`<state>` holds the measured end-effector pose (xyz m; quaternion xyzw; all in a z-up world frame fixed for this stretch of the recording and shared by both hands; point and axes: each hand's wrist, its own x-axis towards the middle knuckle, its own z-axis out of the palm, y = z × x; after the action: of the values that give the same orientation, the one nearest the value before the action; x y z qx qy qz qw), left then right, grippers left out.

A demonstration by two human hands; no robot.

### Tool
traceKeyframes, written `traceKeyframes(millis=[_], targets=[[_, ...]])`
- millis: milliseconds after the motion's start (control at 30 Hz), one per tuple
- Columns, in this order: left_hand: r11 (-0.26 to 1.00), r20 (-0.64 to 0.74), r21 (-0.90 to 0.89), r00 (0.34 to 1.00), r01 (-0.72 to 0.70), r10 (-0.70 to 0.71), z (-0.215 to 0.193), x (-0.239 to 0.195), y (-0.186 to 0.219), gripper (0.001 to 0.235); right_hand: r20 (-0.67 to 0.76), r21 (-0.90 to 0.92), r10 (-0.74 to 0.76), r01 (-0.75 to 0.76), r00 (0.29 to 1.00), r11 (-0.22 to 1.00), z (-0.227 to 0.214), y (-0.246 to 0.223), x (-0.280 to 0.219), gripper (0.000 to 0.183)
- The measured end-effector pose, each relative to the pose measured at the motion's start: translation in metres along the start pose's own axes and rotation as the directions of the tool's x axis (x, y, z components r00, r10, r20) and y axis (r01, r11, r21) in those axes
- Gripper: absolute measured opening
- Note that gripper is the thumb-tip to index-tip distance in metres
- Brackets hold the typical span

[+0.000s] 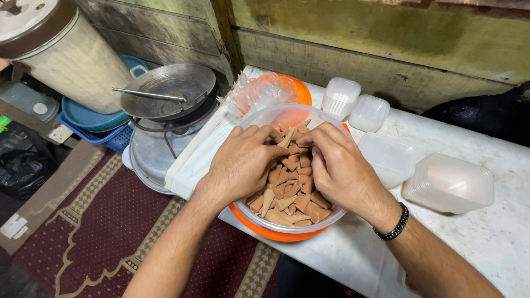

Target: The person picks small brown clay cones from a large orange-rimmed container and places them one by one into a small clear plastic container on the table. The process is repeated continuously throughout the clip.

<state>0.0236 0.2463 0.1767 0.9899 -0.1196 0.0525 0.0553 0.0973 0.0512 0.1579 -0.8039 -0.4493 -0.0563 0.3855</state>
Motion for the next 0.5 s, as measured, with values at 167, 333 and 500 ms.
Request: traceKeyframes(millis=[167,333,500], targets=[[1.0,0.013,-0.025,1.0,-0.001,0.002,0.0,0.001,-0.002,0.022,0.053,-0.012,0.03,-0.029,0.998,1.0,-0.002,-0.001,0.002,0.035],[0.996,-0.042,-0.09,0.999,-0.02,0.016,0.001,0.0,-0.004,0.023,0.099,-0.038,0.041,-0.037,0.994,0.999,-0.007,-0.008,0.004,0.042],[0.984,-0.14,-0.169,0.99,-0.048,0.024,-0.001,-0.003,-0.003,0.026,0.168,-0.02,0.043,-0.041,0.985,0.999,-0.012,-0.013,0.006,0.05]])
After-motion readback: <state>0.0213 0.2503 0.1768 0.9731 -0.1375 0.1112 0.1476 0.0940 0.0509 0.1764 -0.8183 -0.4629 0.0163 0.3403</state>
